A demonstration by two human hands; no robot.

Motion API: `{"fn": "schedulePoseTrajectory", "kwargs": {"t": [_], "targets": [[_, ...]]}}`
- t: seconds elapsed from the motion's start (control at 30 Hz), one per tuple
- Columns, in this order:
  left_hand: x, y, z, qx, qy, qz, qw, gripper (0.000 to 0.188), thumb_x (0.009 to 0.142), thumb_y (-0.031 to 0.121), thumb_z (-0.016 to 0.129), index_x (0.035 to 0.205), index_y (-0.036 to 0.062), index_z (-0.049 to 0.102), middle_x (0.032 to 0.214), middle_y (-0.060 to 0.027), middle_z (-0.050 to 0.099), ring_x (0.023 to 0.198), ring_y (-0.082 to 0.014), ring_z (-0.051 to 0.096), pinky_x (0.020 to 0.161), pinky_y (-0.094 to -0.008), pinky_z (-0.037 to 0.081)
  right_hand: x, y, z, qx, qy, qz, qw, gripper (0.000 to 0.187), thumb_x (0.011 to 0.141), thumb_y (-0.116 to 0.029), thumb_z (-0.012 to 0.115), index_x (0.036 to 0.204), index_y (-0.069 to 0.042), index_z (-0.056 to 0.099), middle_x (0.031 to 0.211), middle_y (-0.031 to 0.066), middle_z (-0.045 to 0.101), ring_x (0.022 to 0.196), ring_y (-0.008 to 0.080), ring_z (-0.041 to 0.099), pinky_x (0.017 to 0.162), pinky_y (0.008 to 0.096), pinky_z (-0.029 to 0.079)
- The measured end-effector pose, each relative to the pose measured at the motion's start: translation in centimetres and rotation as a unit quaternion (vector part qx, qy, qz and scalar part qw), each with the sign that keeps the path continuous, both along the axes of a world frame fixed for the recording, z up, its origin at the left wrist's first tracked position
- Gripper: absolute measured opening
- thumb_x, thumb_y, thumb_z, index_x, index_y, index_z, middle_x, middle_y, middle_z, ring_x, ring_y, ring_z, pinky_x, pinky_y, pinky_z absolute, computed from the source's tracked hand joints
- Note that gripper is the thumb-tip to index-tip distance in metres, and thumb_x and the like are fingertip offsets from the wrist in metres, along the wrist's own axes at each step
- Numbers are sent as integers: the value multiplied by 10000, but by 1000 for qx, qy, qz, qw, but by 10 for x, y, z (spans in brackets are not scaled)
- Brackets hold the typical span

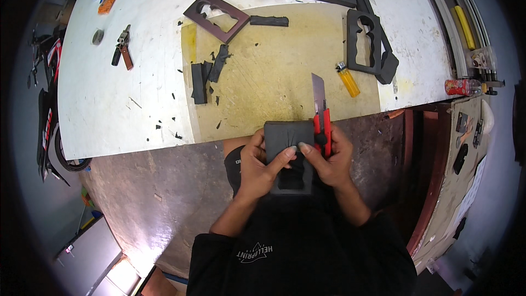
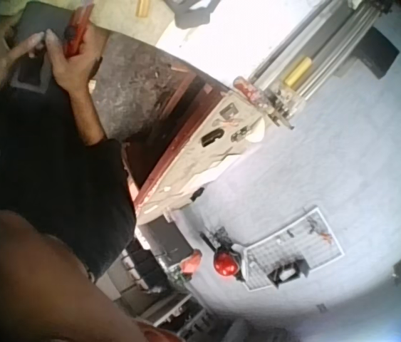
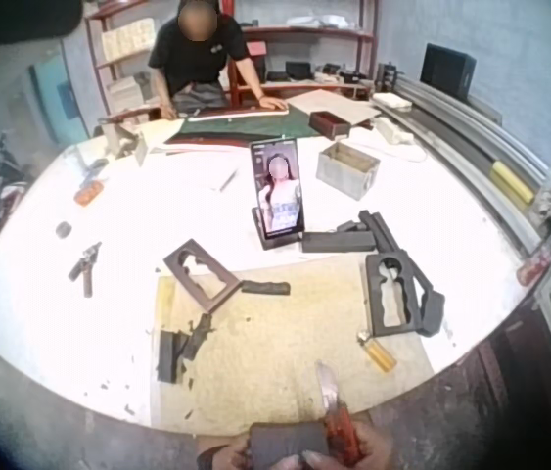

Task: The person uses a red utility knife to carve and trim a dark gray foam piece on a workbench. They repeatedly cut along the edges and inner contours, removing small foam shavings and refining the shape throughout the clip.

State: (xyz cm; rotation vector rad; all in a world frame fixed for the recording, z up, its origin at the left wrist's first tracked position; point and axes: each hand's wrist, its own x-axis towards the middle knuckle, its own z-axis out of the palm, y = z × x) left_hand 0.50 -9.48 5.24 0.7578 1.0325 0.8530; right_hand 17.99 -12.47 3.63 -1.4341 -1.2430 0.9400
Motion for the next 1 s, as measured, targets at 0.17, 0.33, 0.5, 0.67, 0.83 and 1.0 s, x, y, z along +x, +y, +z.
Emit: {"fn": "schedulePoseTrajectory", "kwargs": {"t": [0.17,0.33,0.5,0.67,0.83,1.0], "targets": [[-25,21,7,29,73,-38,996,503,912,74,747,1344,-50,519,1051,-86,681,917,-104,652,783,-237,526,3,5,0,-43,215,-71,973,192,1017,-128,605,1156,4,591,759,64,627,529,103,553,480,235,447],[-38,62,4,127,146,-103,976,521,935,128,728,1366,-60,502,1095,-147,688,1029,-179,644,902,-307,497,16,9,3,-37,220,-49,974,354,1040,-151,550,1325,-4,400,827,163,671,481,142,568,446,268,478],[-31,124,13,211,265,-287,896,459,914,182,748,1274,-3,532,1015,-235,710,949,-283,712,833,-367,518,22,9,7,-37,265,-61,962,426,1038,-130,547,1355,-22,285,897,224,694,429,163,565,393,275,471],[-19,140,6,310,299,-338,837,436,934,176,713,1295,-1,547,1053,-224,697,1004,-309,697,857,-376,505,31,5,-1,-42,267,-53,961,264,1028,-106,567,1216,-21,403,891,226,696,425,166,567,375,275,461],[-19,145,-8,390,307,-315,809,366,968,144,650,1302,1,599,1010,-190,668,959,-291,664,860,-372,506,35,2,-7,-58,253,-56,964,221,1017,-101,585,1154,-27,428,884,225,695,416,159,556,374,277,459],[-1,120,-9,293,312,-124,895,307,982,97,608,1275,13,640,887,-90,613,822,-160,588,741,-330,515,30,5,-2,-63,263,-95,958,364,1010,-87,585,1315,-10,401,894,191,689,527,158,604,429,273,495]]}}
